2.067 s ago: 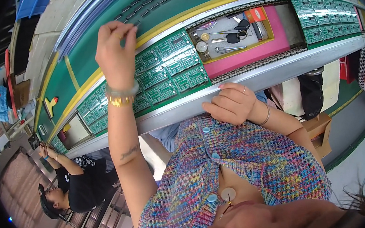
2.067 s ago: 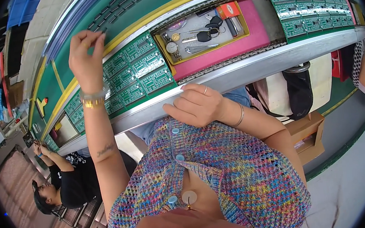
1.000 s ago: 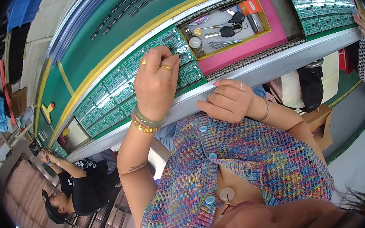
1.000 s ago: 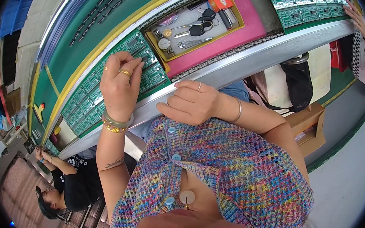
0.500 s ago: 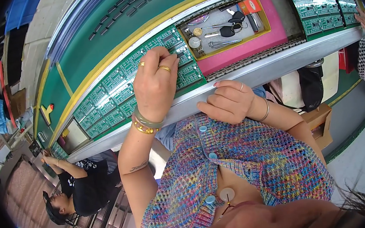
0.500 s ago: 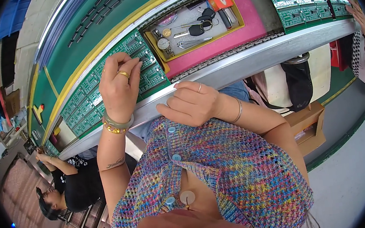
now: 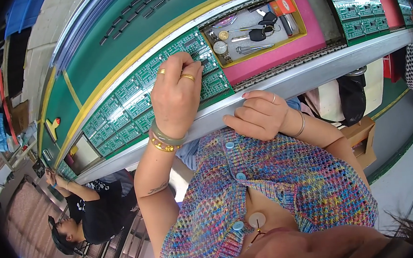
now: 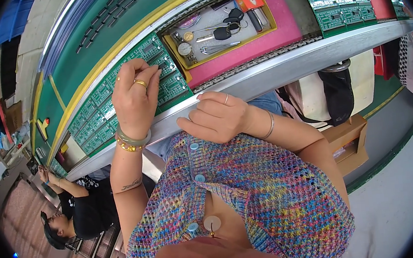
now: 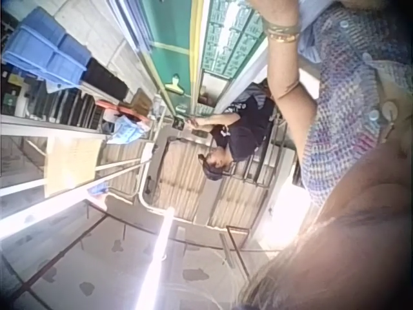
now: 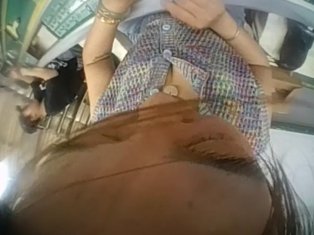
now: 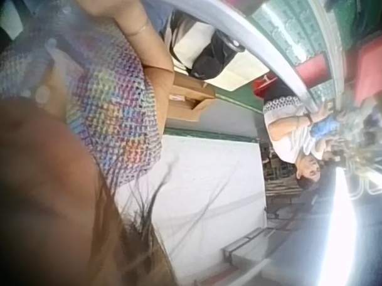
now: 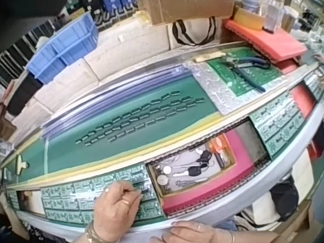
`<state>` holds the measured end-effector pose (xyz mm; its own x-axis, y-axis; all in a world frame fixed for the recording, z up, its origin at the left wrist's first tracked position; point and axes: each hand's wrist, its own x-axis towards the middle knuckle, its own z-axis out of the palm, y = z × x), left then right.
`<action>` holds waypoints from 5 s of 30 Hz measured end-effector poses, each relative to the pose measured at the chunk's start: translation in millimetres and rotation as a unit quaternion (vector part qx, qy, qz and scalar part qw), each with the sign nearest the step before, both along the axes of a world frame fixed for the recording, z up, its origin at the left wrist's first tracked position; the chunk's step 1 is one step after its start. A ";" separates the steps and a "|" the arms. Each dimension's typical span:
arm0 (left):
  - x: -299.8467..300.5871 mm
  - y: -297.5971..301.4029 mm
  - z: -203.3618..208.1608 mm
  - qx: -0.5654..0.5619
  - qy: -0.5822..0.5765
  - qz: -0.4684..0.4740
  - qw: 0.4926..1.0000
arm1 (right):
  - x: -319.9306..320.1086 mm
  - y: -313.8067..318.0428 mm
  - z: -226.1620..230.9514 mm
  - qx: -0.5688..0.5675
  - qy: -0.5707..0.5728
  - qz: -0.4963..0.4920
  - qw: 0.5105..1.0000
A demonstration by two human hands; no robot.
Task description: The person repeatedly picks integrated circuit chips from the tray and inserts them into circuit boards by hand, then pushes the circuit boards along the assembly line conveyor.
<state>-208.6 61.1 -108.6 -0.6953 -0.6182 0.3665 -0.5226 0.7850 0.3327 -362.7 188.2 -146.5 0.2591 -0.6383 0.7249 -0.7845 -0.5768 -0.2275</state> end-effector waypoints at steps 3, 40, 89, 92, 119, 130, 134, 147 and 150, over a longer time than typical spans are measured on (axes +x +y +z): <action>0.8 -1.5 1.6 0.003 0.003 -0.010 1.000 | 0.0 -0.9 1.5 0.001 0.001 0.003 1.000; 35.5 -61.3 21.5 -0.004 0.025 0.091 0.995 | -0.8 -4.4 -6.8 -0.011 -0.005 -0.003 1.000; 73.6 -113.4 -0.4 -0.076 0.100 0.157 0.980 | 0.3 -2.7 -2.0 0.006 -0.010 -0.005 1.000; 85.0 -137.0 -7.9 -0.014 0.088 0.180 0.980 | 0.0 -2.4 -4.4 0.002 -0.008 -0.010 1.000; 49.7 -41.7 3.1 0.062 0.009 0.095 0.993 | -0.9 -2.5 -2.6 0.010 -0.005 -0.005 1.000; 49.0 -33.4 3.3 -0.055 -0.093 0.049 0.993 | -1.7 -2.7 0.0 0.013 -0.003 -0.005 1.000; 46.1 -77.8 5.6 -0.043 0.021 0.101 0.994 | -3.1 -3.0 -1.3 0.013 0.001 -0.010 1.000; 45.8 -75.0 18.1 -0.036 0.037 0.086 0.995 | -2.1 -2.0 -3.1 0.011 0.001 -0.011 1.000; 54.3 -23.1 17.7 0.036 0.023 0.069 0.997 | -0.8 -2.2 -2.0 0.012 -0.002 -0.005 1.000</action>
<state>-154.3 38.0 -90.9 -0.5849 -0.7331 0.3471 -0.6075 0.6795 0.4114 -363.5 186.0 -148.5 0.2496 -0.6576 0.7108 -0.7889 -0.5638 -0.2445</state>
